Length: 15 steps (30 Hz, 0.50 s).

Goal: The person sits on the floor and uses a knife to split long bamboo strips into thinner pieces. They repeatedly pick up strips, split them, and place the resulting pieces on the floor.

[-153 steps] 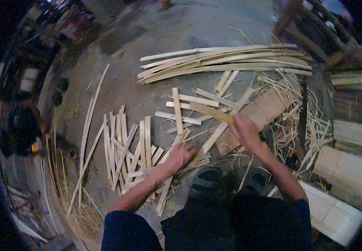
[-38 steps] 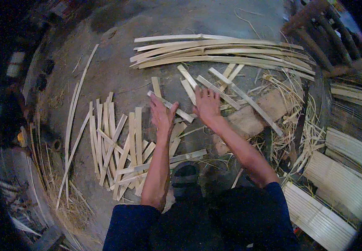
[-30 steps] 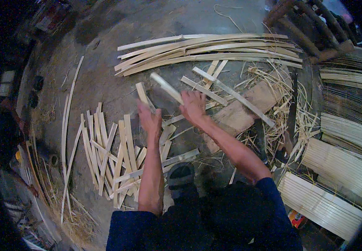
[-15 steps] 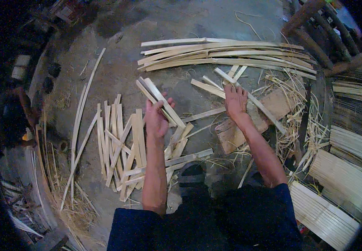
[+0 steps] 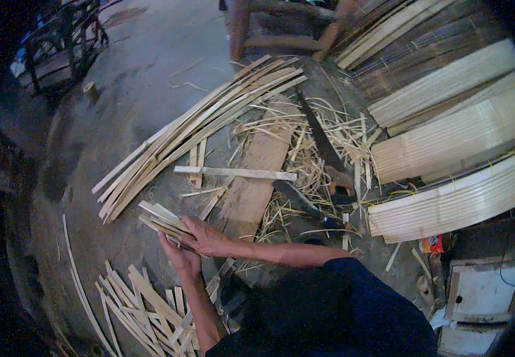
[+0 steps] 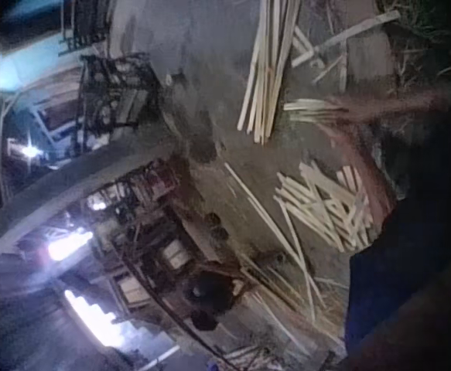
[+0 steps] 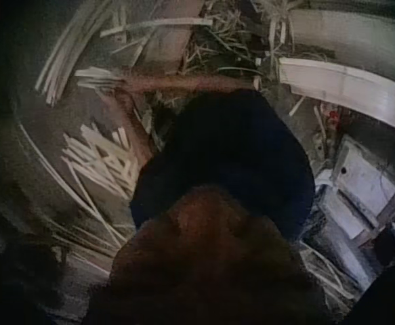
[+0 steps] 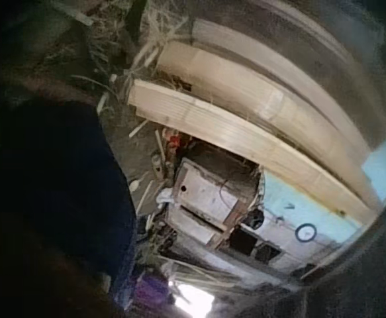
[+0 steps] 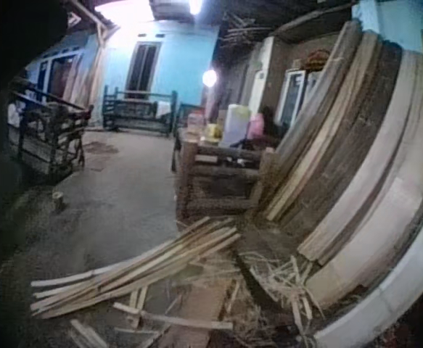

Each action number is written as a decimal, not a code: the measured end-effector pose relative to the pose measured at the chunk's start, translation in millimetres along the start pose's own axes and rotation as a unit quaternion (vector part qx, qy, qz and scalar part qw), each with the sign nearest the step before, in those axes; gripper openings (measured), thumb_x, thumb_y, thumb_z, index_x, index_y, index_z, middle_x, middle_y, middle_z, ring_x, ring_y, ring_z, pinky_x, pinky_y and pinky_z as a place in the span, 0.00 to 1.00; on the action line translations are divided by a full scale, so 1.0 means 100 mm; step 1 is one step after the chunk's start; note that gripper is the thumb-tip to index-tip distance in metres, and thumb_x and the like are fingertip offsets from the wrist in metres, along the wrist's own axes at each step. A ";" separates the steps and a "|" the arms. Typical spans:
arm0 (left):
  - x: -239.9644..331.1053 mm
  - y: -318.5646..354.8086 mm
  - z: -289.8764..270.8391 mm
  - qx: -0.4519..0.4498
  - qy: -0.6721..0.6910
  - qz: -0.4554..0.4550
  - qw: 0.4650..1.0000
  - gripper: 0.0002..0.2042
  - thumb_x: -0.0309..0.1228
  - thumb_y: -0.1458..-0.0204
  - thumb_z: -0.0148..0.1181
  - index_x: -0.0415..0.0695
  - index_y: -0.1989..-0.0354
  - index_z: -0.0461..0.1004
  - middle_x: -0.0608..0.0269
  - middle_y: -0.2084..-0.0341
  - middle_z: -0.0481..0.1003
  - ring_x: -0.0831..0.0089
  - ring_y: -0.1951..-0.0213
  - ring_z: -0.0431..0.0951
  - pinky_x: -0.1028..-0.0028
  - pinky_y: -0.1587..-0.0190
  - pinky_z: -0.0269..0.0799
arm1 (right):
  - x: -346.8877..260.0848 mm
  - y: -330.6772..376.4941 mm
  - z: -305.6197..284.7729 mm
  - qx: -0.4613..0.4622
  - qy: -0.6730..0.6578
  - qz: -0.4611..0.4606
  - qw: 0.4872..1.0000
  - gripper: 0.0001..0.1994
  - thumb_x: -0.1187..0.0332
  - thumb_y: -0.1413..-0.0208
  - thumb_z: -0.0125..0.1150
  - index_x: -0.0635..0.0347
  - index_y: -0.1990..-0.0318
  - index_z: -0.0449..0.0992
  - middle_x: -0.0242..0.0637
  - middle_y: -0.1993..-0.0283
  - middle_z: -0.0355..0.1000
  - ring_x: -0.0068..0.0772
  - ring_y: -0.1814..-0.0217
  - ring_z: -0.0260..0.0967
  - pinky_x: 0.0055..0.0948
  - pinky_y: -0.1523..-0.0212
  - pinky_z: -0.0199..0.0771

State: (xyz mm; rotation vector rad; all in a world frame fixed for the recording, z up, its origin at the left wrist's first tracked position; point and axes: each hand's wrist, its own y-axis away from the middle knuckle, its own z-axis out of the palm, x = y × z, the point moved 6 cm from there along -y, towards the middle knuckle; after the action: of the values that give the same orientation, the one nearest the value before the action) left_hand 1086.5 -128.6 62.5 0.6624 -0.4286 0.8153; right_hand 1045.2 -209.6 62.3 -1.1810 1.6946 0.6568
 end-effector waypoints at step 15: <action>-0.74 0.66 1.07 -0.226 -0.260 -0.109 0.933 0.26 0.42 0.40 0.42 0.38 0.38 0.57 0.52 0.41 0.61 0.64 0.41 0.63 0.65 0.39 0.55 | 0.32 0.84 -1.58 0.047 -0.030 0.089 0.995 0.33 0.66 0.49 0.59 0.63 0.36 0.52 0.50 0.47 0.67 0.39 0.49 0.68 0.33 0.50 0.69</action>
State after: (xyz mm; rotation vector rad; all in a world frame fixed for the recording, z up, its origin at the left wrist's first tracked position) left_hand 978.7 -207.4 120.8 0.4740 -0.9735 0.2970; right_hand 904.3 -319.3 92.6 -0.9437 1.7721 0.7064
